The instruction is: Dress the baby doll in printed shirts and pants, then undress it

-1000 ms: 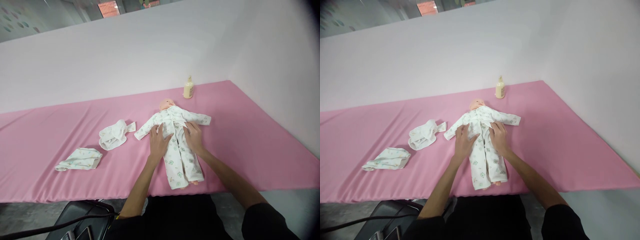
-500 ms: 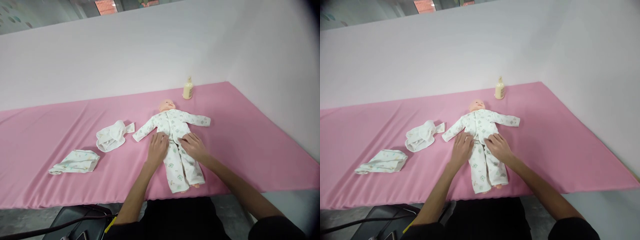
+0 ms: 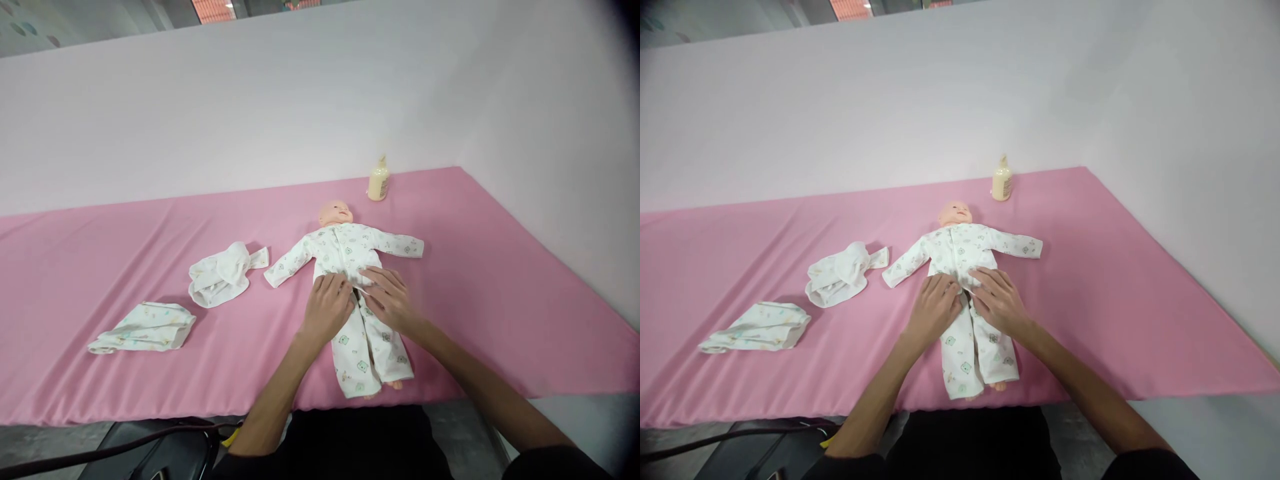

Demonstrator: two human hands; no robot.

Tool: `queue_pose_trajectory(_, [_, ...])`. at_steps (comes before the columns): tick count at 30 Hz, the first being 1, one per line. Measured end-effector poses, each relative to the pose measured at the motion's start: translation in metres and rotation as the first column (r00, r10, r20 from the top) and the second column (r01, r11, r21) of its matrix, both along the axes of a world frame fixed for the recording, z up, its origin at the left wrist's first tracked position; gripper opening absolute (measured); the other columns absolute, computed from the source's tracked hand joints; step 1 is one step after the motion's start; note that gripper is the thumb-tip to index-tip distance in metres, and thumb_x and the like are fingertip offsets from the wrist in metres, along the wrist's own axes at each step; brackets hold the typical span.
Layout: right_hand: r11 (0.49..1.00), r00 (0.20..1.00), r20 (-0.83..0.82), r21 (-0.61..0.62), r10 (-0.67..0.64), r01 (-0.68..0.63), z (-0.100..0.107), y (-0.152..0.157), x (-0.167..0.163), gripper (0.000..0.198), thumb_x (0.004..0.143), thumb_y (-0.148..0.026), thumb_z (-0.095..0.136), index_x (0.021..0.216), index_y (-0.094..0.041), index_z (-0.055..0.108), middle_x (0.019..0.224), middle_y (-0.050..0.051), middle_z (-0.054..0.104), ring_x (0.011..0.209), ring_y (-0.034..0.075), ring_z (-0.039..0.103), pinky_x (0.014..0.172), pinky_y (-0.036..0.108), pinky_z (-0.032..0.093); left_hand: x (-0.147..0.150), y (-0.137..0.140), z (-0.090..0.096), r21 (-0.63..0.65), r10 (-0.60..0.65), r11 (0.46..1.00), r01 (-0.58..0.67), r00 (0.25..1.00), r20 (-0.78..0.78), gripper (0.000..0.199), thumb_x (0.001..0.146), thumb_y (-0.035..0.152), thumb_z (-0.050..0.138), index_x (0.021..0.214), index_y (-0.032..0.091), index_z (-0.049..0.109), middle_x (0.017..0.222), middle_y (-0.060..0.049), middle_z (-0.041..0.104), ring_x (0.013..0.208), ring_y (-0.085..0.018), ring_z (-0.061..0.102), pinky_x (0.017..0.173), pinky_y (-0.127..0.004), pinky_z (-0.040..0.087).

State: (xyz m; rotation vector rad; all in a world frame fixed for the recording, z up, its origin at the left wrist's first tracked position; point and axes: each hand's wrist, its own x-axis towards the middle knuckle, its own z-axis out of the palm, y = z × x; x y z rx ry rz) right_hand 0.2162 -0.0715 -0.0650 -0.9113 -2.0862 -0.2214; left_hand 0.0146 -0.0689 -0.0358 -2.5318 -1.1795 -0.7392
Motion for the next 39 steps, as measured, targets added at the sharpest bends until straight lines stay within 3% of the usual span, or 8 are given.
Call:
queue_pose_trajectory(5, [0.991, 0.993, 0.048, -0.081, 0.111, -0.107, -0.006, 0.0, 0.001, 0.024, 0.094, -0.011, 0.058, 0.116, -0.02, 0.065, 0.123, 0.007, 0.073, 0.128, 0.022, 0.06, 0.11, 0.044, 0.05, -0.004, -0.003, 0.002, -0.05, -0.041, 0.998, 0.037, 0.997, -0.071, 0.009, 0.091, 0.013, 0.053, 0.097, 0.018, 0.057, 0.098, -0.007, 0.064, 0.096, -0.023, 0.059, 0.085, -0.039, 0.047])
queue_pose_trajectory(8, [0.982, 0.992, -0.021, -0.143, 0.121, -0.123, -0.004, 0.0, 0.003, 0.016, 0.095, -0.018, 0.061, 0.11, -0.022, 0.066, 0.125, 0.007, 0.072, 0.128, 0.023, 0.061, 0.109, 0.044, 0.051, -0.005, -0.003, 0.005, -0.113, -0.051, 0.992, 0.057, 0.997, 0.055, 0.007, 0.097, 0.02, 0.052, 0.101, 0.018, 0.057, 0.103, -0.006, 0.065, 0.098, -0.021, 0.06, 0.087, -0.038, 0.049])
queue_pose_trajectory(13, [0.979, 0.985, -0.159, -0.198, -0.073, 0.04, 0.006, 0.019, 0.004, 0.03, 0.102, -0.026, 0.052, 0.13, -0.021, 0.061, 0.145, 0.011, 0.059, 0.138, 0.024, 0.052, 0.112, 0.045, 0.046, 0.001, 0.011, 0.004, -0.185, 0.116, 0.981, -0.062, 0.948, 0.297, 0.032, 0.102, 0.033, 0.047, 0.13, 0.019, 0.054, 0.135, -0.01, 0.06, 0.128, -0.023, 0.055, 0.108, -0.041, 0.047])
queue_pose_trajectory(20, [0.894, 0.994, 0.04, -0.436, -0.1, 0.108, 0.003, 0.052, -0.011, 0.05, 0.107, -0.033, 0.031, 0.154, -0.02, 0.043, 0.16, 0.006, 0.041, 0.153, 0.021, 0.029, 0.123, 0.046, 0.032, 0.01, 0.035, -0.008, -0.339, 0.092, 0.939, -0.053, 0.991, 0.1, 0.053, 0.106, 0.038, 0.032, 0.152, 0.014, 0.04, 0.16, -0.013, 0.038, 0.154, -0.024, 0.029, 0.128, -0.047, 0.028])
queue_pose_trajectory(27, [0.89, 0.994, 0.063, -0.441, -0.094, 0.112, 0.0, 0.052, -0.011, 0.049, 0.108, -0.034, 0.029, 0.15, -0.018, 0.048, 0.159, 0.005, 0.043, 0.151, 0.022, 0.033, 0.123, 0.042, 0.029, 0.007, 0.031, -0.005, -0.393, 0.087, 0.916, -0.073, 0.996, 0.019, 0.055, 0.106, 0.038, 0.029, 0.152, 0.01, 0.041, 0.163, -0.013, 0.032, 0.154, -0.026, 0.027, 0.128, -0.05, 0.028])
queue_pose_trajectory(31, [0.881, 0.981, 0.055, -0.434, -0.186, 0.191, 0.022, 0.068, -0.021, 0.04, 0.106, -0.034, 0.036, 0.128, -0.018, 0.066, 0.137, 0.008, 0.066, 0.133, 0.024, 0.055, 0.113, 0.039, 0.039, 0.009, 0.043, 0.015, -0.432, 0.102, 0.9, -0.054, 0.991, 0.088, 0.044, 0.105, 0.032, 0.032, 0.139, 0.014, 0.055, 0.151, -0.011, 0.051, 0.144, -0.025, 0.045, 0.121, -0.044, 0.038])
queue_pose_trajectory(35, [0.806, 0.925, 0.179, -0.455, -0.334, 0.379, 0.053, 0.104, -0.047, 0.034, 0.104, -0.033, 0.039, 0.109, -0.017, 0.069, 0.115, 0.01, 0.072, 0.111, 0.025, 0.064, 0.097, 0.036, 0.046, 0.009, 0.072, 0.031, -0.465, 0.225, 0.876, -0.125, 0.96, 0.167, 0.029, 0.099, 0.018, 0.037, 0.103, 0.016, 0.066, 0.112, -0.009, 0.07, 0.11, -0.024, 0.063, 0.098, -0.039, 0.05])
queue_pose_trajectory(39, [0.668, 0.831, 0.414, -0.502, -0.372, 0.549, 0.073, 0.14, -0.069, 0.035, 0.101, -0.034, 0.044, 0.122, -0.013, 0.063, 0.127, 0.017, 0.064, 0.113, 0.029, 0.063, 0.091, 0.036, 0.048, 0.003, 0.105, 0.024, -0.472, 0.358, 0.856, -0.211, 0.901, 0.246, 0.026, 0.096, 0.018, 0.041, 0.105, 0.017, 0.065, 0.118, -0.011, 0.067, 0.114, -0.025, 0.059, 0.1, -0.039, 0.047])
